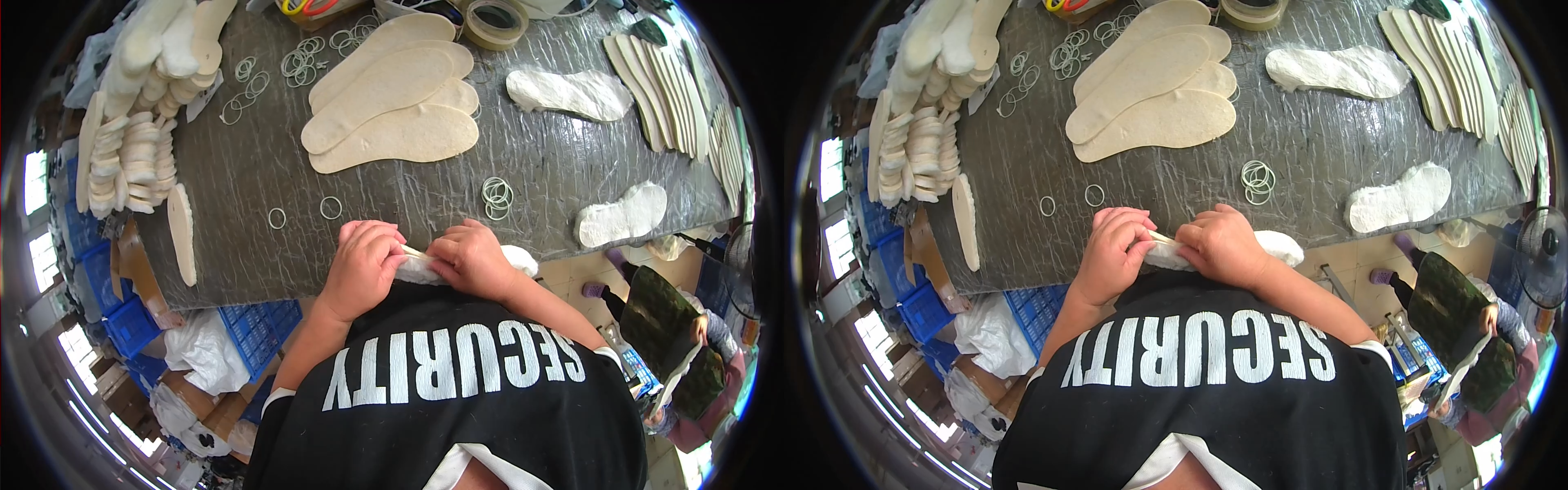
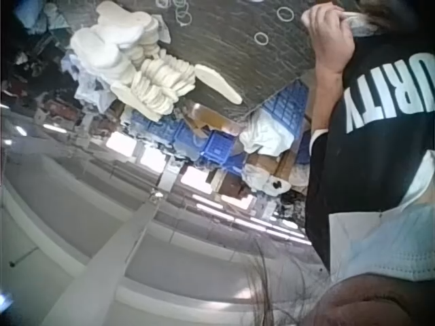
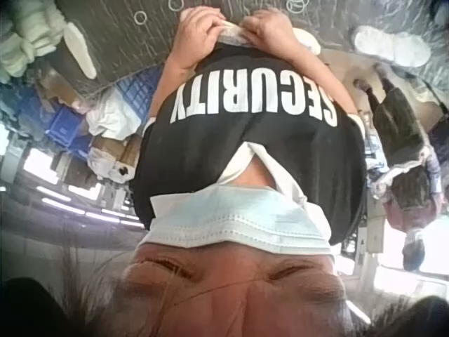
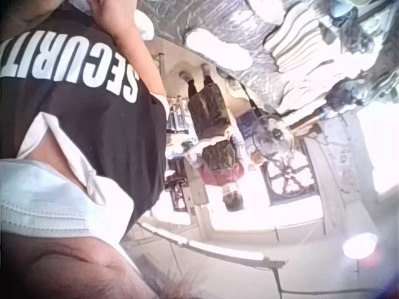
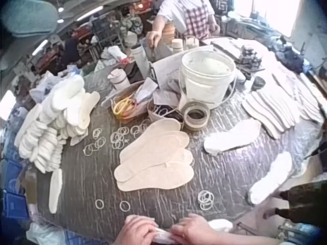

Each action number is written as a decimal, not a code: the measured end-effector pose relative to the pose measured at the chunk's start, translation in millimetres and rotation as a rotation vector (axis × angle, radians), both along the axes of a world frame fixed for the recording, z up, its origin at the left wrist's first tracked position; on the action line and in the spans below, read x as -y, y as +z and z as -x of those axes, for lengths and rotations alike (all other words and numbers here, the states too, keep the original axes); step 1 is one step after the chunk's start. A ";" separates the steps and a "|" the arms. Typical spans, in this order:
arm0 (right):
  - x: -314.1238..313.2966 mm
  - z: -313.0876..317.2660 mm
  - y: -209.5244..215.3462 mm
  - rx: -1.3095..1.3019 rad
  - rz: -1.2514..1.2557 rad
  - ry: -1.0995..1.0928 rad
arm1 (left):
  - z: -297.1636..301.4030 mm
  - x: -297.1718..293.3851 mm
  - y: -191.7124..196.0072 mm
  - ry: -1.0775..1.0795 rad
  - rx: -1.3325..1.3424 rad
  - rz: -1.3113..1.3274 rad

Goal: Sorting, inspecting, and arranging white shoe insole components at a manufacturing workstation.

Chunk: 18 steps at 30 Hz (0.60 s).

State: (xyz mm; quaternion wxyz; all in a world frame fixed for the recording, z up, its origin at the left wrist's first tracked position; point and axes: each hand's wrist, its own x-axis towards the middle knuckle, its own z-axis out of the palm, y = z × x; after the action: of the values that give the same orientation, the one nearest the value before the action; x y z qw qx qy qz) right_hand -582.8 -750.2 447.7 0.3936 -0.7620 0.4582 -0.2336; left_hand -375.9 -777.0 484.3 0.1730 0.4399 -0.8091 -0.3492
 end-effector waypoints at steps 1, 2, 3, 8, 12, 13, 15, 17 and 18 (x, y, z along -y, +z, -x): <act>0.0 0.0 0.1 0.037 0.023 0.011 | -0.2 -0.3 -0.1 0.002 0.037 -0.070; -0.1 0.1 0.3 0.035 0.034 0.020 | -0.3 -0.6 -0.1 0.004 0.016 -0.045; 0.1 0.3 0.7 -0.013 0.010 0.028 | -0.3 -0.8 0.1 0.013 0.030 -0.058; 0.7 -1.6 4.6 0.046 -0.029 0.018 | 2.7 -1.3 1.5 0.013 0.047 -0.080; 0.8 -10.2 5.6 0.014 -0.026 -0.027 | 3.9 -3.1 2.5 -0.016 -0.014 -0.082; 0.3 -9.8 6.2 0.052 -0.001 -0.022 | 2.3 -2.5 3.2 -0.016 -0.032 -0.157; -1.1 -8.2 7.6 0.005 0.002 -0.029 | -3.4 -1.3 6.3 0.019 -0.106 -0.182; -2.5 -7.1 9.0 0.046 0.025 -0.026 | -8.9 1.6 8.6 0.052 -0.148 -0.239; -3.3 -6.8 9.5 -0.004 -0.008 -0.040 | -11.1 3.1 9.4 0.004 -0.135 -0.191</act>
State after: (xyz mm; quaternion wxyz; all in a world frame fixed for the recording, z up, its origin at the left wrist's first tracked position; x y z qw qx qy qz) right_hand -576.0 -747.0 457.2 0.3911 -0.7516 0.4749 -0.2380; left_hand -364.9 -780.1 493.7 0.1848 0.4315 -0.7578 -0.4532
